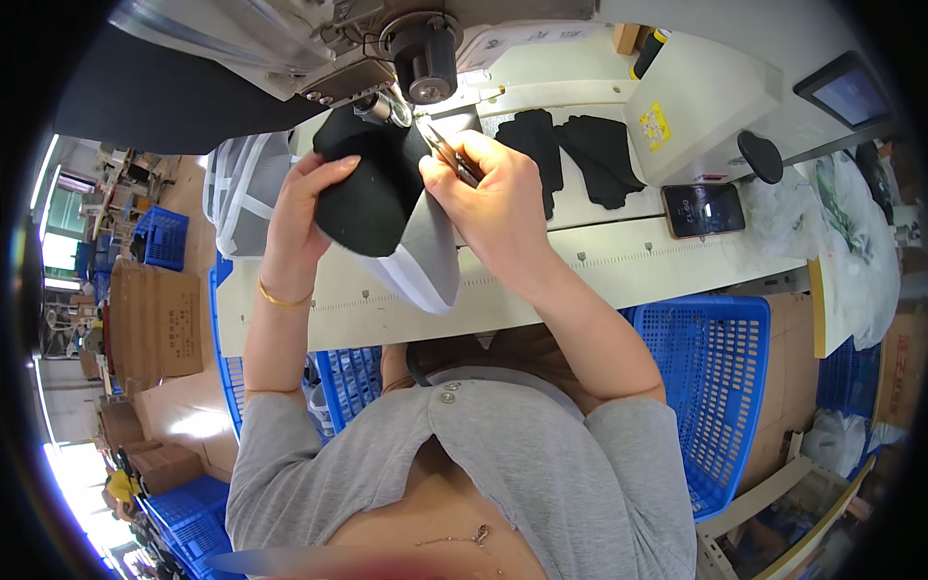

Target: The recorder is using an industrial sewing machine to stitch together components of a sneaker upper.

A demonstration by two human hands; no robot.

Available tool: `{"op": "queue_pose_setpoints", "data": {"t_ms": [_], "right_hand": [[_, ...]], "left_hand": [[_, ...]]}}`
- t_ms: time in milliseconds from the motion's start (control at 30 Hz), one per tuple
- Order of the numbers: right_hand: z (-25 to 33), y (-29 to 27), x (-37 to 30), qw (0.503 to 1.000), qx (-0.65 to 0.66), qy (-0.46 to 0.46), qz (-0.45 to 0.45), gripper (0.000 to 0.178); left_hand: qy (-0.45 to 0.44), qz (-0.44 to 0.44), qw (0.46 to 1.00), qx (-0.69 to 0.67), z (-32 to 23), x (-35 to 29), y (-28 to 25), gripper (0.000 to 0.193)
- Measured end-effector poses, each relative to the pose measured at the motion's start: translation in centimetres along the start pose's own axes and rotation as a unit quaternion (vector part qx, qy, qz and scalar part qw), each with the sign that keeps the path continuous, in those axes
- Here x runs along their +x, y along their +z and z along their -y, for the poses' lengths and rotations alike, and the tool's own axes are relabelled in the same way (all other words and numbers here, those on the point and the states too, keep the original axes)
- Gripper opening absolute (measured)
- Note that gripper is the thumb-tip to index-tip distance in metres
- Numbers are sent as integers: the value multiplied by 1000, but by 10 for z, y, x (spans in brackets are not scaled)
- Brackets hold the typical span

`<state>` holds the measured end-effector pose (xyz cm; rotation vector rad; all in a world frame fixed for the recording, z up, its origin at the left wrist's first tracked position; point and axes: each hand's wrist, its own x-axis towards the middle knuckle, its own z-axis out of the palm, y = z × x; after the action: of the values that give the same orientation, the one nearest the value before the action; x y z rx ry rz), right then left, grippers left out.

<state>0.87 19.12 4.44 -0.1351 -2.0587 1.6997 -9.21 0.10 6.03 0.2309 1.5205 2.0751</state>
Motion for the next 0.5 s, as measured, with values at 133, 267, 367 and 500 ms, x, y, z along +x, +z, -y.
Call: {"op": "queue_pose_setpoints", "data": {"t_ms": [133,267,367,500], "right_hand": [[-1,6,-1,1000,12,15,15,21],[-17,8,-25,990,23,-88,107,14],[-21,-1,-39,987,52,-87,123,25],[-25,0,-32,969,104,-90,203,44]], "left_hand": [[57,-10,997,41,-1,9,-2,25],[89,38,994,55,-15,-19,-14,33],[13,94,980,175,-17,-46,-41,28],[13,150,948,280,-1,-49,-35,29]]}}
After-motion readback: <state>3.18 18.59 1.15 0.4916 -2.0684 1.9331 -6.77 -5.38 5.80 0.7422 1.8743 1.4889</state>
